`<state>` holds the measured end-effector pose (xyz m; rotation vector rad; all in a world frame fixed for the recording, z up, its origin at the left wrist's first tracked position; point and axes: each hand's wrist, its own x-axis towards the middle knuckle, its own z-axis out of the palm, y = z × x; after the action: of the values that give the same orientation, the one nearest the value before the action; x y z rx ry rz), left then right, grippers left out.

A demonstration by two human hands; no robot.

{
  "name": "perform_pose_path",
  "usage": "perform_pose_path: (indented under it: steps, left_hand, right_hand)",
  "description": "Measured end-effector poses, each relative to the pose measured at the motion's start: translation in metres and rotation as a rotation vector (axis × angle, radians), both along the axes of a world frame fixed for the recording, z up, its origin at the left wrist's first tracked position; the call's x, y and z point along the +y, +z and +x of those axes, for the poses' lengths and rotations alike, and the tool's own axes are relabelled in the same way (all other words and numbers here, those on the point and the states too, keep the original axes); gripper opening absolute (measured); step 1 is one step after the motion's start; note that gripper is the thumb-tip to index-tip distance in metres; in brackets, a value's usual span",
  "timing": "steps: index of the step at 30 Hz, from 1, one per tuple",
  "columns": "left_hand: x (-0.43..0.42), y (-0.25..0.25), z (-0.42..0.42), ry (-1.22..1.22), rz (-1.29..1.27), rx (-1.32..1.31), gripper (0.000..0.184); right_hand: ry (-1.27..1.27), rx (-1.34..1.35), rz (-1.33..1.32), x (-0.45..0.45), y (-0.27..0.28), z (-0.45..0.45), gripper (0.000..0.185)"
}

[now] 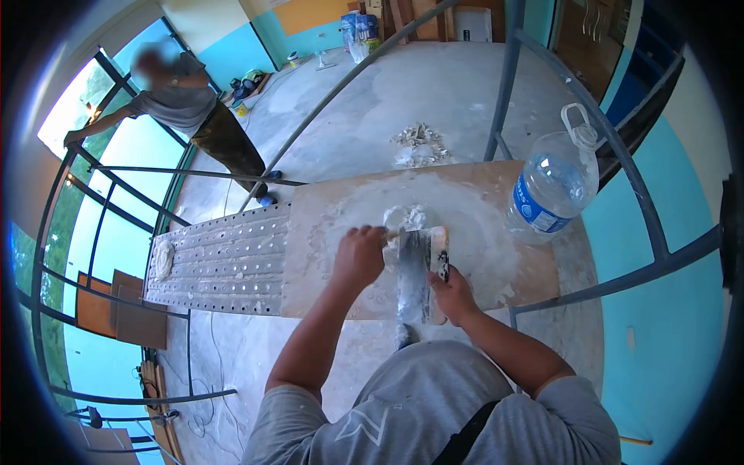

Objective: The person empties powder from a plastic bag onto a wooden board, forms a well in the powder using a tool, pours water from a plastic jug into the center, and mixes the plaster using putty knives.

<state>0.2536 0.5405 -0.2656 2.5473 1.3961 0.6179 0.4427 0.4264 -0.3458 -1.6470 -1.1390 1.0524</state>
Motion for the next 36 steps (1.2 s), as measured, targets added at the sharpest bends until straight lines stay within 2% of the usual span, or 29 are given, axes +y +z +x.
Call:
perform_pose_path:
  steps: [3,6,7,9,12,13,14,16,18,21,22,23,26,29,32,35,36]
  left_hand:
    - [0.025,0.014,0.015,-0.042,-0.065,0.081,0.023]
    - [0.026,0.022,0.022,-0.065,-0.109,0.087,0.023]
    - [0.027,0.025,0.022,-0.058,-0.098,0.059,0.022]
    - [0.021,0.025,0.011,-0.040,-0.091,0.006,0.021]
    - [0.011,0.023,-0.001,0.198,-0.055,-0.188,0.020]
    - [0.010,0.030,-0.008,0.352,-0.190,-0.171,0.024]
    - [0.012,0.026,-0.019,0.440,-0.284,-0.277,0.025]
    - [0.012,-0.002,-0.053,0.614,-0.468,-0.495,0.025]
    - [0.006,-0.064,-0.107,0.581,-0.789,-0.926,0.022]
    - [-0.027,-0.132,-0.136,0.738,-0.942,-1.101,0.019]
    - [-0.035,-0.125,-0.118,0.758,-0.961,-1.150,0.019]
    - [-0.041,-0.116,-0.099,0.850,-0.958,-1.115,0.021]
    - [-0.018,-0.117,-0.051,0.719,-0.952,-0.957,0.025]
    - [0.005,-0.110,-0.042,0.587,-0.819,-0.903,0.028]
    - [0.035,-0.129,-0.088,0.641,-0.800,-0.981,0.026]
    - [0.087,-0.126,-0.111,0.765,-0.902,-0.596,0.024]
    - [0.109,-0.126,-0.111,0.706,-0.901,-0.531,0.022]
  right_hand:
    - [-0.047,-0.010,-0.101,-0.007,0.000,0.024,0.034]
    - [-0.173,0.134,-0.083,-0.008,-0.006,0.041,0.032]
    - [-0.211,0.176,-0.047,-0.010,-0.006,0.046,0.033]
    - [-0.233,0.212,-0.138,-0.015,0.000,0.056,0.033]
    - [-0.265,0.213,-0.162,-0.019,-0.019,0.076,0.033]
    - [-0.275,0.206,-0.154,-0.021,-0.027,0.079,0.033]
    - [-0.304,0.268,-0.113,-0.023,-0.032,0.080,0.032]
    - [-0.360,0.391,-0.030,-0.024,-0.038,0.082,0.030]
    - [-0.375,0.437,-0.059,-0.028,-0.035,0.086,0.030]
    - [-0.397,0.458,-0.056,-0.033,-0.042,0.090,0.030]
    - [-0.395,0.434,-0.064,-0.033,-0.039,0.092,0.031]
    - [-0.390,0.408,-0.073,-0.033,-0.038,0.092,0.031]
    - [-0.361,0.408,-0.081,-0.029,-0.038,0.091,0.033]
    - [-0.343,0.405,-0.017,-0.021,-0.036,0.085,0.033]
    - [-0.382,0.382,0.023,-0.018,-0.021,0.083,0.032]
    - [-0.404,0.330,-0.045,-0.030,-0.016,0.090,0.032]
    - [-0.424,0.321,-0.032,-0.033,-0.023,0.094,0.032]
